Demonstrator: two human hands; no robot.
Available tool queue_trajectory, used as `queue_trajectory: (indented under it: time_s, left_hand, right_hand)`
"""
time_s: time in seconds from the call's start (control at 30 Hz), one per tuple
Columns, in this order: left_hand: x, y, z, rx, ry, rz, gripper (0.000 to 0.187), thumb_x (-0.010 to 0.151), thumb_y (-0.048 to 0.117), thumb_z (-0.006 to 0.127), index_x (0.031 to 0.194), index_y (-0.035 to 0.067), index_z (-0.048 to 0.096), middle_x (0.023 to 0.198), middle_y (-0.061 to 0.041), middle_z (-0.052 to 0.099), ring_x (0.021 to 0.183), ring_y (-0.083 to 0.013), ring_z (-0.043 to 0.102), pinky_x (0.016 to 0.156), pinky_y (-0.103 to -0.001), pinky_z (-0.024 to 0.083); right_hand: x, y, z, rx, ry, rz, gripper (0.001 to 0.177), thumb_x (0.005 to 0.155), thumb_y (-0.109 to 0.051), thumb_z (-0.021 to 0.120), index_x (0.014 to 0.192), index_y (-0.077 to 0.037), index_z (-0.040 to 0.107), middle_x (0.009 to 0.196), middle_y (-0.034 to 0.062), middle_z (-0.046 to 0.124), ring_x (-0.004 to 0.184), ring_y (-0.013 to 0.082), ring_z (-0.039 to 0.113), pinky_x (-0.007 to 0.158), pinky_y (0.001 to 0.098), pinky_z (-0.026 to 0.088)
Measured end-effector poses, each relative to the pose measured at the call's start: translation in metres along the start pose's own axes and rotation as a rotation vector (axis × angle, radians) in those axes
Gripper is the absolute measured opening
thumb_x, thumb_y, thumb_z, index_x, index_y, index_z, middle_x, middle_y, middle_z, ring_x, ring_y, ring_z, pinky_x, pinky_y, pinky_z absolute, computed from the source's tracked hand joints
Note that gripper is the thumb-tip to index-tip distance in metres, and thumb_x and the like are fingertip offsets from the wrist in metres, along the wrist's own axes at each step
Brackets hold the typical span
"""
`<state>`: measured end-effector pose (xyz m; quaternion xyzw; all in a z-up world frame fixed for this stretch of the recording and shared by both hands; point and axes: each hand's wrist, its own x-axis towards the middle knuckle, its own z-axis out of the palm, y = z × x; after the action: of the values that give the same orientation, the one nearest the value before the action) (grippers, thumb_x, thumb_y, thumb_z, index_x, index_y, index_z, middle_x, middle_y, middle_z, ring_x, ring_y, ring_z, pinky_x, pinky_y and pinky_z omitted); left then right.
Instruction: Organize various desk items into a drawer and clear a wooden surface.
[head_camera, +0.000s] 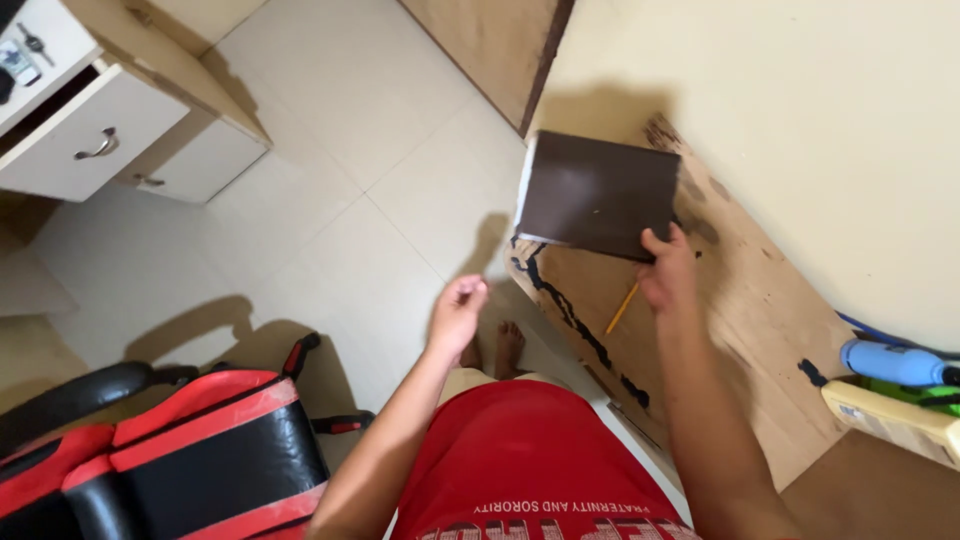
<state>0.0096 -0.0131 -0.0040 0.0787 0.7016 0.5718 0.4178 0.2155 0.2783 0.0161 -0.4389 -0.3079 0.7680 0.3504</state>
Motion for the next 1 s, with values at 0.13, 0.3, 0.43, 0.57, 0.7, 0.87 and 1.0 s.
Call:
queue_trajectory:
  time_s: [0.13, 0.3, 0.43, 0.57, 0.7, 0.87, 1.0]
  left_hand:
    - [-0.005, 0.015, -0.03, -0.184, 0.152, -0.03, 0.049, 0.103, 0.037, 0.061, 0.143, 0.008, 0.055, 0.127, -0.013, 0.064, 0.108, -0.0202, 0.057, 0.093, -0.033, 0.048]
    - [-0.025, 0.045, -0.09, -0.59, 0.037, -0.018, 0.061, 0.102, 0.048, 0.047, 0.152, 0.015, 0.039, 0.142, -0.008, 0.057, 0.121, -0.0205, 0.056, 0.102, -0.04, 0.05]
    - [-0.04, 0.05, -0.136, -0.891, -0.003, 0.157, 0.056, 0.104, 0.039, 0.056, 0.15, 0.009, 0.045, 0.144, -0.01, 0.06, 0.131, -0.0216, 0.059, 0.11, -0.039, 0.048]
    - [-0.053, 0.06, -0.19, -0.809, 0.296, -0.012, 0.044, 0.096, 0.013, 0.066, 0.138, 0.008, 0.053, 0.127, -0.01, 0.067, 0.114, -0.0247, 0.066, 0.095, -0.045, 0.057]
    - [-0.058, 0.054, -0.249, -0.985, 0.362, 0.175, 0.043, 0.096, 0.006, 0.063, 0.137, 0.01, 0.052, 0.126, -0.008, 0.067, 0.113, -0.0222, 0.066, 0.095, -0.042, 0.058]
    - [-0.045, 0.056, -0.316, -1.017, 0.484, 0.201, 0.04, 0.097, 0.004, 0.062, 0.135, 0.009, 0.053, 0.125, -0.008, 0.067, 0.111, -0.0208, 0.066, 0.094, -0.039, 0.057]
    - [-0.03, 0.062, -0.367, -0.966, 0.529, 0.288, 0.037, 0.097, 0.003, 0.063, 0.134, 0.005, 0.056, 0.124, -0.009, 0.068, 0.111, -0.0211, 0.066, 0.095, -0.038, 0.055]
  right_hand:
    - [-0.01, 0.014, 0.043, 0.033, -0.217, 0.045, 0.035, 0.095, 0.0, 0.066, 0.129, -0.006, 0.06, 0.124, 0.0078, 0.07, 0.113, 0.0231, 0.068, 0.101, 0.0406, 0.058]
    - [-0.027, 0.045, 0.113, -0.119, -0.445, 0.187, 0.035, 0.095, -0.001, 0.068, 0.129, -0.005, 0.061, 0.121, 0.0075, 0.07, 0.108, 0.0209, 0.069, 0.098, 0.0377, 0.054]
    - [-0.061, 0.06, 0.202, -0.235, -0.623, 0.283, 0.036, 0.093, -0.001, 0.067, 0.129, -0.004, 0.062, 0.121, 0.0078, 0.07, 0.108, 0.0203, 0.069, 0.098, 0.0368, 0.054]
    - [-0.075, 0.11, 0.275, -0.36, -0.709, 0.412, 0.039, 0.093, -0.005, 0.065, 0.131, -0.003, 0.061, 0.121, 0.0082, 0.069, 0.108, 0.0207, 0.067, 0.097, 0.0395, 0.054]
    - [-0.098, 0.179, 0.342, -0.103, -0.677, 0.594, 0.041, 0.098, -0.021, 0.064, 0.135, -0.003, 0.058, 0.13, 0.0086, 0.067, 0.119, 0.0236, 0.062, 0.107, 0.042, 0.047]
    - [-0.136, 0.255, 0.416, -0.056, -0.675, 0.835, 0.045, 0.097, -0.027, 0.063, 0.136, -0.007, 0.057, 0.136, 0.0063, 0.065, 0.126, 0.0245, 0.058, 0.111, 0.0448, 0.041]
    - [-0.155, 0.288, 0.47, -0.156, -0.851, 0.875, 0.043, 0.097, -0.018, 0.064, 0.138, -0.006, 0.056, 0.138, 0.0062, 0.062, 0.126, 0.024, 0.058, 0.111, 0.0453, 0.042]
